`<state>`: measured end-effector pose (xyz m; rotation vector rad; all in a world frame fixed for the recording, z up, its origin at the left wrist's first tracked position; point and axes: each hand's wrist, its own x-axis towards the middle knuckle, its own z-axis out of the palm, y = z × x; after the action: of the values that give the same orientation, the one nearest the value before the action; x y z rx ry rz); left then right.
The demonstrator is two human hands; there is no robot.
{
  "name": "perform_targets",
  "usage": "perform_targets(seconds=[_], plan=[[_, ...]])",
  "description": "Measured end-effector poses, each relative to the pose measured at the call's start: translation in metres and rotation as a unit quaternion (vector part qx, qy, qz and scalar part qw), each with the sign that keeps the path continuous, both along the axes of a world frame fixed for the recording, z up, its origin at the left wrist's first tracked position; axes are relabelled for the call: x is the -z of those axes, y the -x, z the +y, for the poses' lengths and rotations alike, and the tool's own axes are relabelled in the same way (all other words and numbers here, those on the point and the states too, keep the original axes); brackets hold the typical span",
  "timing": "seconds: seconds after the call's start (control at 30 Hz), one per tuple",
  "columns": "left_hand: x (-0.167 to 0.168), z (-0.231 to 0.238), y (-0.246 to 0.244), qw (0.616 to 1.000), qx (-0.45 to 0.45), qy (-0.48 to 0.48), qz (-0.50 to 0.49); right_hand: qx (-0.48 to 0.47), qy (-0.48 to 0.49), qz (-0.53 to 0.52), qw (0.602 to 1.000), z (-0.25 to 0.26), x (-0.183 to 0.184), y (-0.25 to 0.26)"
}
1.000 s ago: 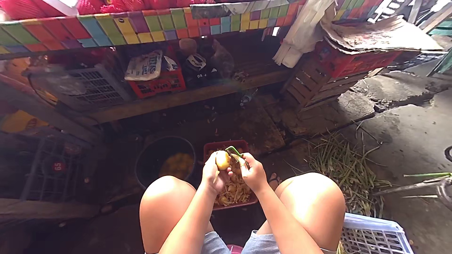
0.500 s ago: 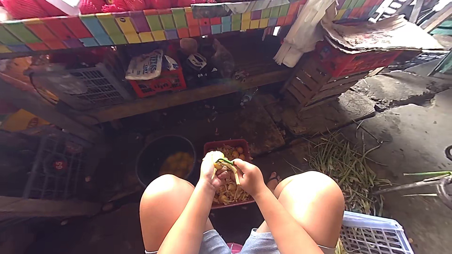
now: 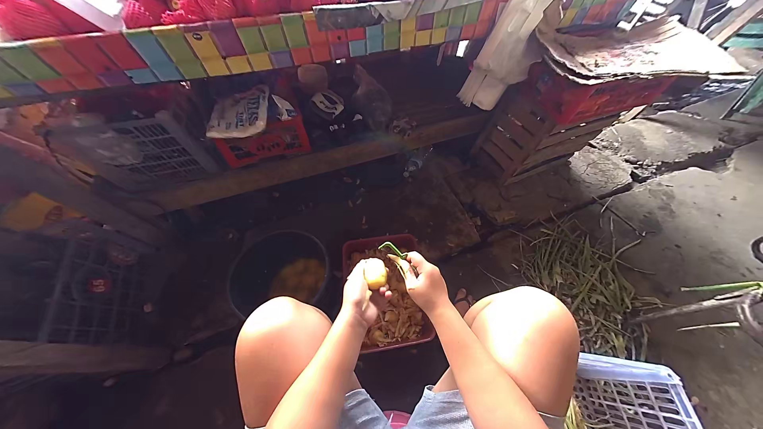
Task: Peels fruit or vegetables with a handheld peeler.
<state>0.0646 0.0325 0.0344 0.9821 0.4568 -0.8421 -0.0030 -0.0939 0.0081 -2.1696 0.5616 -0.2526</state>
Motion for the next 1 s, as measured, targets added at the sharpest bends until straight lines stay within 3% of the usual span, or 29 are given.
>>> perform_targets(seconds=[0.13,0.33,0.47,0.63,0.8,1.0], plan=[[-0.002,0.001,-0.012,0.995,-0.048,0.073,0.05,-0.043,0.019,-0.078,0.996,0.015,0.0,0.009],[0.0,0.003,-0.013,0.998,-0.041,0.041,0.03,-0.102,0.089,-0.124,0.983,0.03,0.002,0.015],[-0.006,0.006,-0.015,0.999,-0.012,0.03,0.019,-0.071,0.094,-0.094,0.989,0.02,0.0,0.014],[-0.012,0.0,0.003,0.998,0.047,-0.016,-0.04,-0.056,0.062,0.039,0.996,0.002,0.002,0.003],[-0.006,0.005,-0.011,0.999,-0.032,0.006,-0.006,-0.019,0.035,-0.056,0.998,0.013,0.004,0.006],[-0.004,0.0,-0.009,0.999,-0.033,0.015,0.031,-0.082,0.064,-0.123,0.987,0.039,0.001,0.012]])
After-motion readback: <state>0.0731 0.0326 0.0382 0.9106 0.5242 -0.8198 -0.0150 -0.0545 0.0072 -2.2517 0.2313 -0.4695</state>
